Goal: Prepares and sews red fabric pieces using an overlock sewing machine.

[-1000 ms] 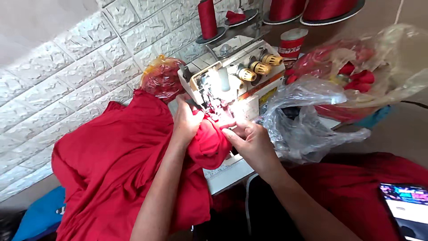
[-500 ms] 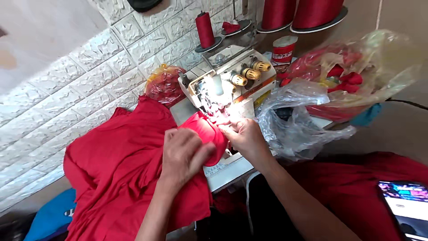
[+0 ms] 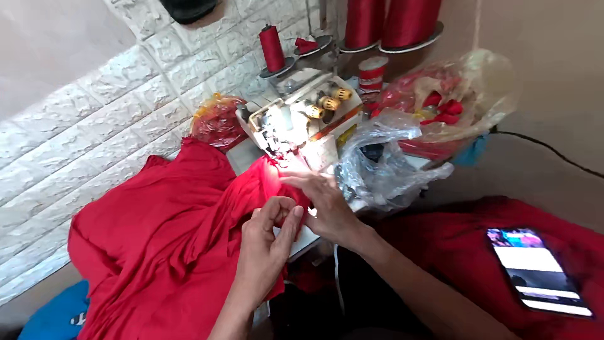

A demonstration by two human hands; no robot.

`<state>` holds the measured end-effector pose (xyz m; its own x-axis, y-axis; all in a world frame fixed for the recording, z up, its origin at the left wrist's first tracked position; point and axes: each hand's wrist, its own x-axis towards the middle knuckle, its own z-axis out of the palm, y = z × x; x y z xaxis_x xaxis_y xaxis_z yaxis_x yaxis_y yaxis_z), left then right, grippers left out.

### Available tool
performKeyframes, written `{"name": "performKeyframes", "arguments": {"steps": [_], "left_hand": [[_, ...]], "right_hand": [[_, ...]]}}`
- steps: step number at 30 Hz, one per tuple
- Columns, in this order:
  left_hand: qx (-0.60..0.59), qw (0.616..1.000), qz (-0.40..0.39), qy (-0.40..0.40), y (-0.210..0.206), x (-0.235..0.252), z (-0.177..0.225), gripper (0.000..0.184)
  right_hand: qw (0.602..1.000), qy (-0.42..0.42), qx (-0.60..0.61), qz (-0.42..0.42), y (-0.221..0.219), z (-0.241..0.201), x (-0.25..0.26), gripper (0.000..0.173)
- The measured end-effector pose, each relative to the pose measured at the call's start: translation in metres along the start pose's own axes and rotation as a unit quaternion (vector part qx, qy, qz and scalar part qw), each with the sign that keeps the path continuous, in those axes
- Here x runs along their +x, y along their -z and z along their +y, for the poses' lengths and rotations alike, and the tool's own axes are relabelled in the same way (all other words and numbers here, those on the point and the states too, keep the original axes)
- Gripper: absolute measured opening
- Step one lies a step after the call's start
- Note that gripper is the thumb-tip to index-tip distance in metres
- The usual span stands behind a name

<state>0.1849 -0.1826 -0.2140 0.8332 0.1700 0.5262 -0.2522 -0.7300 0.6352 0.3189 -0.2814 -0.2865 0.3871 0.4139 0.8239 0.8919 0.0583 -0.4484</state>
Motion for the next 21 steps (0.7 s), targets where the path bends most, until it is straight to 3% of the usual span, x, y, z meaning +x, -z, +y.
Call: {"name": "performKeyframes", "arguments": {"steps": [2, 5, 8, 11, 13, 17, 21], "left_hand": [[-0.011, 1.0, -0.009, -0.012, -0.001, 0.001, 0.01, 0.021], [0.128, 0.988, 0.065, -0.049, 0.004, 0.002, 0.009, 0.038], [0.133, 0.981, 0.14, 0.001, 0.004, -0.005, -0.006, 0.037], [-0.056, 0.985, 0.132, 0.091, -0.011, -0.015, -0.021, 0.025], [-0.187, 0.965, 0.109, 0.149, -0.025, -0.02, -0.026, 0.026], [-0.413, 0.871, 0.114, 0.24, -0.047, -0.016, -0.024, 0.024], [-0.521, 0.796, 0.127, 0.281, -0.056, -0.009, -0.026, 0.031]], "right_hand": [[0.998, 0.016, 0.06, 0.027, 0.002, -0.006, -0.002, 0.028], [0.997, -0.029, 0.051, 0.054, 0.014, -0.022, -0.005, 0.021], [0.996, -0.086, 0.018, 0.032, 0.025, -0.035, -0.016, 0.024], [0.994, -0.093, 0.06, -0.013, 0.034, -0.04, -0.027, 0.04], [0.982, -0.102, 0.147, -0.066, 0.042, -0.044, -0.031, 0.048], [0.938, -0.121, 0.305, -0.113, 0.046, -0.045, -0.041, 0.045], [0.92, -0.178, 0.325, -0.129, 0.047, -0.047, -0.048, 0.026]]}}
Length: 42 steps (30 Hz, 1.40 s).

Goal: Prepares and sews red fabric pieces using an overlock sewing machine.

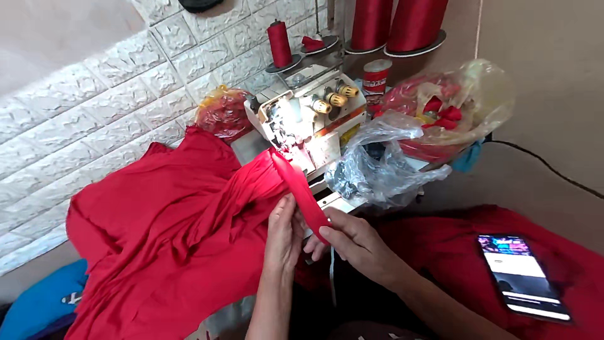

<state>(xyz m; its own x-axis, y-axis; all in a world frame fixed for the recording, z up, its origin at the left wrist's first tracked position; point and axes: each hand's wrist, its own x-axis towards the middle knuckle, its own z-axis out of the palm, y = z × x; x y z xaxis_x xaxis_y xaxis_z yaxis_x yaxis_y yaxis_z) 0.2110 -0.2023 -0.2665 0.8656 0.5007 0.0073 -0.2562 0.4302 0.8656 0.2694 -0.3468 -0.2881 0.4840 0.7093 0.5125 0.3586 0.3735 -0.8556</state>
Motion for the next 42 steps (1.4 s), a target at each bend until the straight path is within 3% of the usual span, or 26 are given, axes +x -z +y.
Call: {"name": "performKeyframes", "arguments": {"steps": [4, 7, 13, 16, 19, 22, 24, 31, 36, 42], "left_hand": [[-0.051, 0.998, 0.019, 0.009, 0.003, 0.001, -0.007, 0.036], [-0.04, 0.998, -0.052, -0.002, 0.009, -0.005, -0.006, 0.032], [0.086, 0.96, -0.156, -0.214, 0.015, 0.0, 0.044, 0.021], [0.125, 0.928, -0.188, -0.297, 0.007, 0.0, 0.082, 0.027], [0.113, 0.923, -0.18, -0.32, -0.003, 0.0, 0.097, 0.027], [0.086, 0.945, -0.149, -0.279, -0.003, 0.0, 0.092, 0.025], [0.093, 0.962, -0.133, -0.219, 0.001, 0.0, 0.078, 0.023], [0.063, 0.991, -0.113, 0.022, 0.011, -0.005, 0.004, 0.022], [0.097, 0.994, -0.052, 0.026, 0.011, -0.012, -0.011, 0.025], [0.099, 0.991, -0.089, 0.014, 0.012, -0.011, -0.011, 0.023]], "right_hand": [[1.0, -0.014, -0.001, 0.012, -0.001, 0.002, -0.004, 0.019], [0.999, 0.023, -0.047, -0.007, 0.001, 0.004, -0.007, 0.022], [0.963, 0.135, -0.225, 0.065, 0.008, 0.0, 0.031, 0.04], [0.964, 0.12, -0.23, 0.057, 0.016, -0.001, 0.079, 0.06], [0.98, 0.066, -0.187, 0.032, 0.016, -0.001, 0.103, 0.055], [0.98, 0.121, -0.159, 0.012, 0.012, -0.003, 0.098, 0.023], [0.978, 0.16, -0.131, -0.008, 0.014, -0.003, 0.079, 0.022], [0.994, 0.011, -0.103, 0.045, 0.026, 0.002, 0.002, 0.021], [0.979, -0.001, -0.189, 0.076, 0.027, 0.01, -0.02, 0.021], [0.979, -0.047, -0.144, 0.136, 0.016, 0.009, -0.022, 0.019]]}}
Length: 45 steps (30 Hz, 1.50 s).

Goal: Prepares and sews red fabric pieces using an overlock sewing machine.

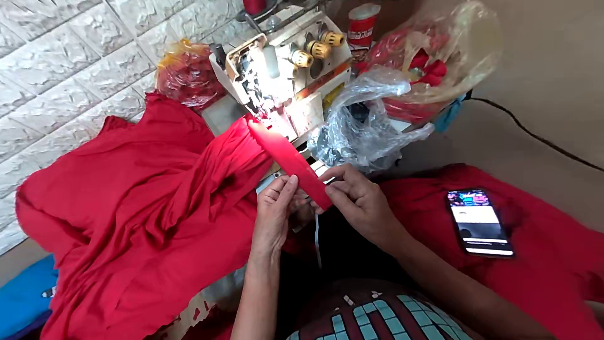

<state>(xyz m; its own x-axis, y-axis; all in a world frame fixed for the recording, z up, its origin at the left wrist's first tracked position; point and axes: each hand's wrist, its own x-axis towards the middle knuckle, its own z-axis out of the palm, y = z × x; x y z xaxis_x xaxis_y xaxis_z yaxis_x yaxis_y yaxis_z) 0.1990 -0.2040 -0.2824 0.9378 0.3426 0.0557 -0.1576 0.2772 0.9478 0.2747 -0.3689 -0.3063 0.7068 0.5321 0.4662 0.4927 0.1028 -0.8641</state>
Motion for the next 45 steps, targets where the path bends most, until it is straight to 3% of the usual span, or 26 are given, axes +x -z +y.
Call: {"name": "performKeyframes", "arguments": {"steps": [12, 18, 27, 37, 40, 43, 45], "left_hand": [[-0.049, 0.999, -0.003, -0.006, -0.002, -0.001, -0.019, 0.017], [-0.028, 1.0, 0.007, -0.002, 0.0, -0.003, -0.023, 0.016], [0.031, 0.999, -0.04, 0.004, -0.004, -0.006, -0.028, 0.011], [0.026, 0.999, -0.021, -0.004, -0.008, -0.008, -0.028, 0.009], [0.121, 0.988, -0.002, -0.098, -0.006, -0.014, -0.006, 0.008], [0.225, 0.942, -0.004, -0.247, 0.001, -0.016, 0.047, 0.005], [0.205, 0.932, -0.009, -0.298, 0.002, -0.017, 0.081, 0.006]], "right_hand": [[0.992, -0.11, 0.055, -0.022, 0.003, 0.0, 0.0, 0.008], [0.99, -0.1, 0.069, -0.066, 0.0, 0.008, -0.004, 0.016], [0.997, -0.061, 0.035, 0.01, -0.006, 0.007, -0.011, 0.007], [0.998, -0.041, 0.035, 0.026, -0.009, 0.008, -0.011, 0.007], [0.995, 0.068, 0.075, -0.001, -0.01, 0.011, -0.002, 0.006], [0.975, 0.214, 0.045, -0.046, -0.015, -0.002, 0.033, 0.024], [0.964, 0.262, -0.007, -0.042, -0.028, -0.021, 0.06, 0.033]]}}
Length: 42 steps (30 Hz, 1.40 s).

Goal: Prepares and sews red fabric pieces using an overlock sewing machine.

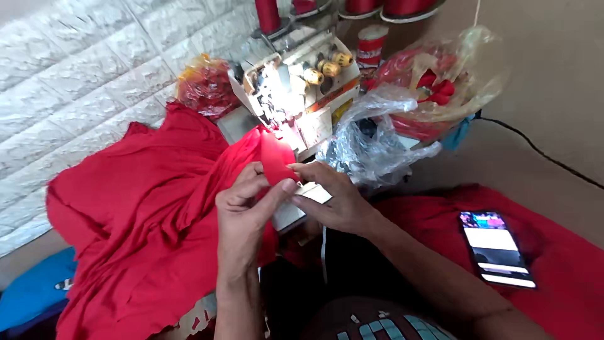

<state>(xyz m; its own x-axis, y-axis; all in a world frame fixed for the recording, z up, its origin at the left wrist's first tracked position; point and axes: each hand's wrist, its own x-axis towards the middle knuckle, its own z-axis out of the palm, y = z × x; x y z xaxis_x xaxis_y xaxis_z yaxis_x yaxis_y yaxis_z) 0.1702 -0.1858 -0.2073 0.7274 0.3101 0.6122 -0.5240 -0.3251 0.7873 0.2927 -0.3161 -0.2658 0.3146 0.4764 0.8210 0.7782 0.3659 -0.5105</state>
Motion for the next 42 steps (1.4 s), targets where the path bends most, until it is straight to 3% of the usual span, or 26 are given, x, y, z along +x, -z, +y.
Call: {"name": "performKeyframes", "arguments": {"steps": [5, 9, 14, 18, 20, 22, 26, 31, 34, 37, 40, 42], "left_hand": [[-0.117, 0.978, 0.173, 0.02, 0.025, 0.04, 0.019, 0.016], [-0.102, 0.96, 0.252, 0.07, 0.041, 0.049, 0.006, 0.014], [-0.09, 0.959, 0.263, 0.064, 0.036, 0.042, -0.008, 0.032], [-0.11, 0.97, 0.214, 0.045, 0.032, 0.039, -0.011, 0.048], [-0.098, 0.976, 0.192, 0.04, 0.031, 0.041, -0.004, 0.044], [-0.075, 0.981, 0.179, 0.021, 0.034, 0.044, 0.004, 0.029], [-0.046, 0.983, 0.176, 0.008, 0.04, 0.055, 0.017, 0.012], [-0.045, 0.98, 0.195, 0.02, 0.04, 0.065, 0.016, 0.016], [-0.045, 0.979, 0.199, 0.017, 0.04, 0.068, 0.016, 0.013], [-0.075, 0.986, 0.148, 0.03, 0.038, 0.06, 0.023, 0.022], [-0.05, 0.997, -0.036, 0.047, 0.039, 0.041, 0.028, 0.039], [0.003, 0.989, -0.144, 0.04, 0.042, 0.029, 0.027, 0.024]], "right_hand": [[0.991, 0.003, -0.096, 0.097, -0.04, 0.004, 0.053, 0.018], [0.989, -0.018, -0.083, 0.121, -0.054, 0.007, 0.059, 0.021], [0.991, -0.057, -0.053, 0.112, -0.055, 0.009, 0.058, 0.02], [0.982, -0.122, 0.11, 0.089, -0.046, -0.001, 0.063, 0.012], [0.985, -0.121, 0.101, 0.072, -0.04, 0.01, 0.064, 0.01], [0.991, -0.125, 0.002, 0.055, -0.035, 0.028, 0.063, 0.016], [0.983, -0.126, -0.093, 0.09, -0.033, 0.06, 0.062, 0.018], [0.98, -0.152, -0.043, 0.121, -0.033, 0.072, 0.06, 0.013], [0.978, -0.163, -0.002, 0.129, -0.032, 0.076, 0.062, 0.02], [0.984, -0.161, 0.008, 0.082, -0.023, 0.068, 0.06, 0.022], [0.997, -0.074, 0.017, -0.032, -0.009, 0.026, 0.045, 0.027], [0.996, -0.025, 0.044, -0.078, -0.004, -0.011, 0.021, 0.03]]}}
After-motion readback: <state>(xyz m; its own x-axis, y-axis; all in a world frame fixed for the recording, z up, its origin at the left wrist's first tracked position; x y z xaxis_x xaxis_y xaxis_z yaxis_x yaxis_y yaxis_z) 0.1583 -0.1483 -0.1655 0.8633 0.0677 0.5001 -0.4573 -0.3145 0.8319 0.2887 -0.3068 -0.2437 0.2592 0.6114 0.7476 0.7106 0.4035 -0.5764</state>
